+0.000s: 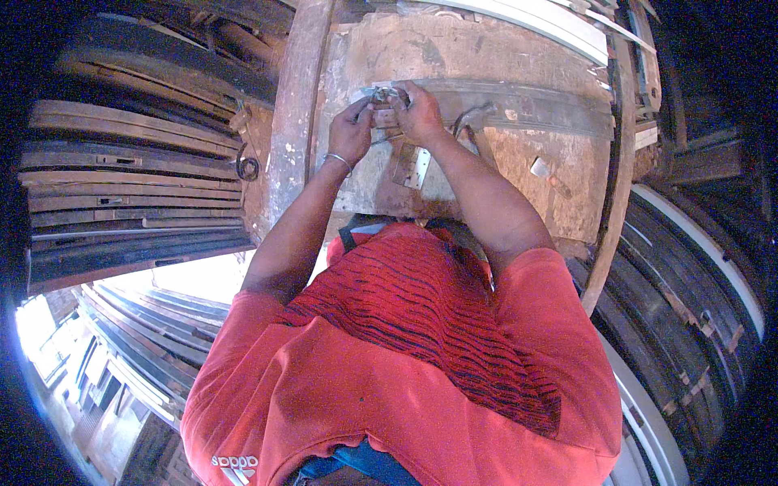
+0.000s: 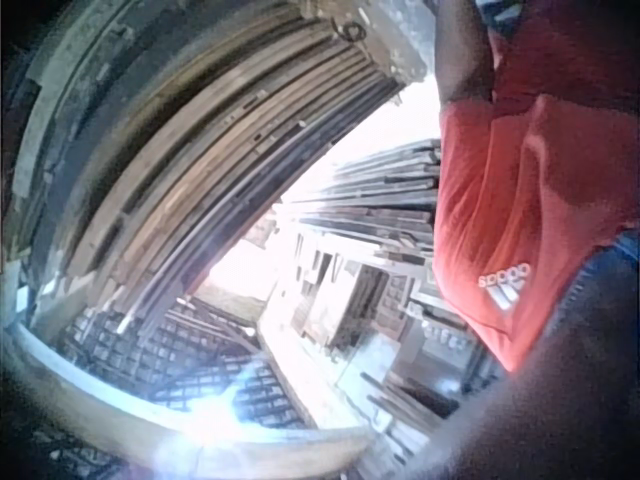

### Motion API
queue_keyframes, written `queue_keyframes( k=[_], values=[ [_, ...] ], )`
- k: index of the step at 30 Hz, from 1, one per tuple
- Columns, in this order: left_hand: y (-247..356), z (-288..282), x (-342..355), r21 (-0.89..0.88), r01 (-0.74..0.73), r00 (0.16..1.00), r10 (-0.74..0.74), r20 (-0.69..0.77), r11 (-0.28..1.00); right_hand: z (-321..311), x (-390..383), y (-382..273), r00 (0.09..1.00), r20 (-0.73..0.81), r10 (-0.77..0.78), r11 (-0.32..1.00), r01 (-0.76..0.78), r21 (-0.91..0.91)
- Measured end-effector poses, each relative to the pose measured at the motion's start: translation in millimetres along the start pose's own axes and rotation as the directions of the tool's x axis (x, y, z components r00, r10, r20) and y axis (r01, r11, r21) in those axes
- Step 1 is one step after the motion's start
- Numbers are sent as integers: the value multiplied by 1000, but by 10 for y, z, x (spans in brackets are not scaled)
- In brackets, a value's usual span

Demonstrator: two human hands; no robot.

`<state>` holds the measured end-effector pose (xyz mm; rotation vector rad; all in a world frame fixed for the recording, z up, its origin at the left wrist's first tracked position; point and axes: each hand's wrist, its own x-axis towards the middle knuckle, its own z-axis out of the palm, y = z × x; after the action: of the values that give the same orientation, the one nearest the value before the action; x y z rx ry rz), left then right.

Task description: The person uses a hammer to adjust a metal hinge on a wooden workbench, then carries a small object while walking through a workshop filled with lumber.

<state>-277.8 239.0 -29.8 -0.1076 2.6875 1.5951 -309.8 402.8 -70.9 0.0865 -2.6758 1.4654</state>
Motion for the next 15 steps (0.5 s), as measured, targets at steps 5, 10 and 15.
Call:
queue_keyframes(
  k=[5,10,15],
  values=[
    [-34,-59,12,38,-41,999,41,12,998,-134,10,-155,993,72,96,995,-98,24],
    [54,-126,47,-77,207,969,-194,151,975,-144,71,-61,993,122,0,999,-5,44],
    [-80,-78,33,-102,62,997,-57,50,993,-145,92,-83,990,138,26,999,-31,35]
  ],
)
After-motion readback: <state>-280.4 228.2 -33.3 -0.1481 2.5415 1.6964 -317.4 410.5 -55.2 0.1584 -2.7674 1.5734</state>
